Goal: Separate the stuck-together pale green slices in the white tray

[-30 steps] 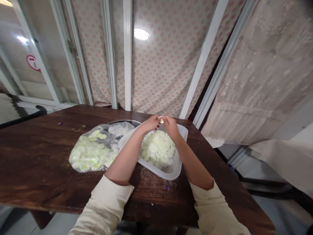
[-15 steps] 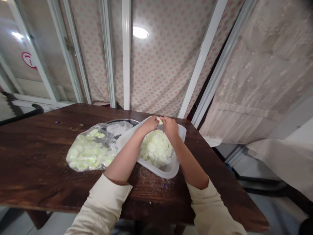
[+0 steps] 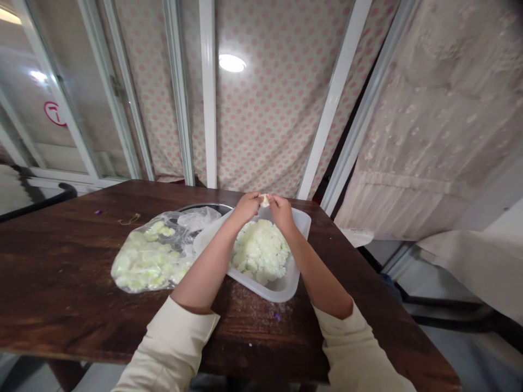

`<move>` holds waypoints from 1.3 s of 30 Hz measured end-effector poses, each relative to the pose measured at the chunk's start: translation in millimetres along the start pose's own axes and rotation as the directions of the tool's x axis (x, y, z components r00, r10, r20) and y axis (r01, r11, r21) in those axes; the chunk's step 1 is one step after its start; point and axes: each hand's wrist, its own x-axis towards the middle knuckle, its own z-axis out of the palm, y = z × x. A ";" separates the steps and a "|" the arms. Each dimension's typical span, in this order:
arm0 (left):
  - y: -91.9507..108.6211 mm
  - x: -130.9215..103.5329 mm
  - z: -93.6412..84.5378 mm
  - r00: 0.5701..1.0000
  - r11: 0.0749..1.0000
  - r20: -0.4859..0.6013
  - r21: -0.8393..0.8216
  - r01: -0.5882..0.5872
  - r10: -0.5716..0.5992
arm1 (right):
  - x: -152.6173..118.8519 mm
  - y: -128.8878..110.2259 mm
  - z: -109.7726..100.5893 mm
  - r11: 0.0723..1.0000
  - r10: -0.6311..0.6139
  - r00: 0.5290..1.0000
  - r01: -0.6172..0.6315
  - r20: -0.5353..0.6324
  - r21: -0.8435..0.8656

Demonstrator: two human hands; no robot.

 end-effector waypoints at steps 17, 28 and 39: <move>-5.6 2.3 -1.4 0.995 0.999 -0.092 -0.018 0.030 -0.032 | 4.7 23.6 5.4 0.974 0.169 0.984 -0.176 0.064 0.141; -14.7 2.7 0.3 0.998 0.982 0.021 0.179 0.061 -0.066 | 1.7 16.5 3.6 0.991 0.041 0.984 -0.062 0.176 0.115; -14.2 3.3 -1.0 0.997 0.891 -0.056 0.448 0.074 -0.055 | -0.3 9.1 2.6 0.998 0.010 0.992 -0.002 0.124 -0.059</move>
